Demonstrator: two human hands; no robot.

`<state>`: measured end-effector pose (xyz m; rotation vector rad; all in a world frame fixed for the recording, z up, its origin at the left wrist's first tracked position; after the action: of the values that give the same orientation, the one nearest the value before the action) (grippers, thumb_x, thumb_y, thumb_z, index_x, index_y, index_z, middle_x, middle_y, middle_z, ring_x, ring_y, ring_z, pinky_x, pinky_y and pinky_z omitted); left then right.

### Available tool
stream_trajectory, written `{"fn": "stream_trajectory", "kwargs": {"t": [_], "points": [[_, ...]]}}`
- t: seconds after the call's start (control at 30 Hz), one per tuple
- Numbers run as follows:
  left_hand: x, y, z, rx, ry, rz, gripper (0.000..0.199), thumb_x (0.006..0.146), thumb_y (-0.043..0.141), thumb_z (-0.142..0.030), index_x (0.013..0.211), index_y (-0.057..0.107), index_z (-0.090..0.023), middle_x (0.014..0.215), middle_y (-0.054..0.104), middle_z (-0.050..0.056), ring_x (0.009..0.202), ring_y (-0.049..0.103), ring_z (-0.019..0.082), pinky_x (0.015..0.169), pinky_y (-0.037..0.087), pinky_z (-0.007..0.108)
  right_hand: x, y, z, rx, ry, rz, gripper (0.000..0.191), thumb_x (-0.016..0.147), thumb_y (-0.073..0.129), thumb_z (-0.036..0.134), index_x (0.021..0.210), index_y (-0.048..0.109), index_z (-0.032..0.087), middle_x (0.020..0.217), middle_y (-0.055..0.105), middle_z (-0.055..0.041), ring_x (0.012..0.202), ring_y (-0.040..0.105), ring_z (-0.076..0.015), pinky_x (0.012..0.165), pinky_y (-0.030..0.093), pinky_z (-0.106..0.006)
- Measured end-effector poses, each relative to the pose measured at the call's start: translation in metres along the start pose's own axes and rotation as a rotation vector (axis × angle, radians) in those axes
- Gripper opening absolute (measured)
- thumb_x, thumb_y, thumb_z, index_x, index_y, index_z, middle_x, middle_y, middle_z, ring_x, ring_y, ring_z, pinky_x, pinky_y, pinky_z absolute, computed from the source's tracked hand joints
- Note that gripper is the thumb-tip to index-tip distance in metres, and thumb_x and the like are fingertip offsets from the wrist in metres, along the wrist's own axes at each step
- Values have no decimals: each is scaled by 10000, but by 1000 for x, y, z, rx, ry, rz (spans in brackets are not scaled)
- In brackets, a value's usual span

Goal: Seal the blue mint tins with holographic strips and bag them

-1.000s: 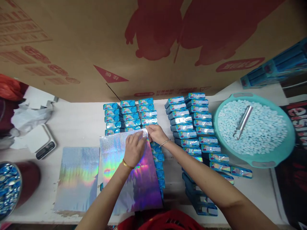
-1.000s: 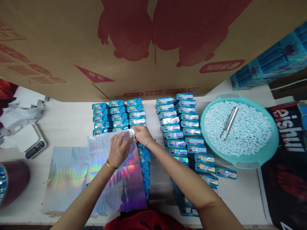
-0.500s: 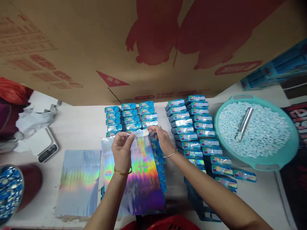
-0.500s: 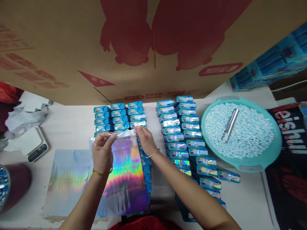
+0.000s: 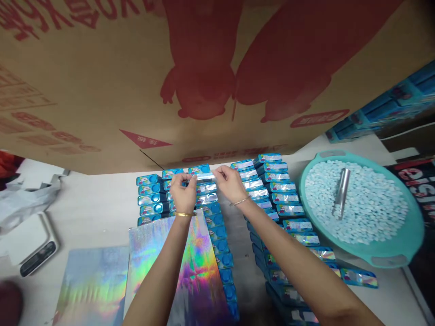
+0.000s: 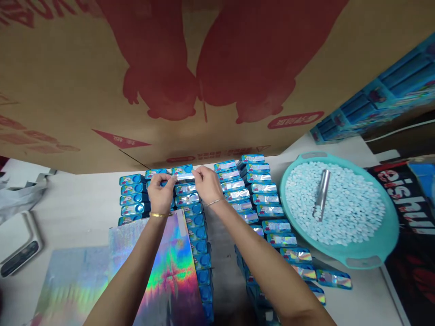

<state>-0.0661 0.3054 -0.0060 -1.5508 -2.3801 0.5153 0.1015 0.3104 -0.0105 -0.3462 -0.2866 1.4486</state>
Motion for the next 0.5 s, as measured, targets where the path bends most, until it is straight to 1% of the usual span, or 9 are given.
{"fn": "stream_trajectory", "kwargs": {"t": [0.07, 0.2, 0.3, 0.37, 0.43, 0.5], "points": [[12, 11, -2, 107, 36, -25, 124, 696, 679, -224, 625, 583, -190, 767, 570, 2, 823, 532, 170, 848, 406, 332, 19, 3, -5, -101, -21, 3, 241, 865, 509, 293, 641, 469, 214, 607, 509, 18, 603, 455, -141, 616, 342, -262], [21, 25, 0, 302, 11, -34, 119, 712, 675, -223, 636, 588, -192, 845, 572, 21, 915, 530, 216, 917, 358, 412, 39, 13, -16, -281, -12, 35, 227, 875, 491, 227, 649, 474, 215, 654, 558, -18, 655, 492, -167, 650, 357, -279], [22, 31, 4, 410, -8, -19, 90, 730, 666, -226, 674, 601, -196, 922, 578, 37, 997, 515, 257, 939, 327, 465, 45, 20, -25, -353, -2, 62, 219, 885, 468, 209, 668, 496, 209, 699, 592, -48, 685, 515, -182, 671, 369, -292], [22, 35, 7, 464, -18, -2, 88, 746, 654, -230, 684, 600, -198, 961, 578, 47, 1029, 506, 276, 934, 327, 480, 47, 24, -31, -371, 10, 74, 213, 885, 464, 206, 678, 513, 205, 711, 601, -60, 694, 524, -190, 677, 376, -297], [22, 37, 9, 519, -19, 19, 107, 759, 643, -240, 678, 587, -198, 988, 576, 56, 1052, 501, 290, 925, 333, 485, 48, 28, -38, -362, 25, 82, 204, 877, 465, 200, 684, 532, 200, 714, 605, -64, 704, 534, -195, 685, 383, -299], [22, 37, 8, 571, -10, 35, 85, 765, 641, -256, 732, 585, -202, 1035, 567, 69, 1082, 494, 303, 921, 341, 487, 47, 31, -45, -319, 55, 71, 179, 867, 472, 194, 712, 562, 192, 709, 604, -57, 707, 543, -195, 692, 394, -299]]}}
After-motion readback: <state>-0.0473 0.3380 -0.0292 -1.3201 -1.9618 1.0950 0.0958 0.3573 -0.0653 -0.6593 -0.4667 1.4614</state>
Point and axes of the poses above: each hand's wrist, its own x-axis towards the middle knuckle, its own y-axis out of the palm, z = x × y, the point moved 4 cm from there along x, towards the middle knuckle
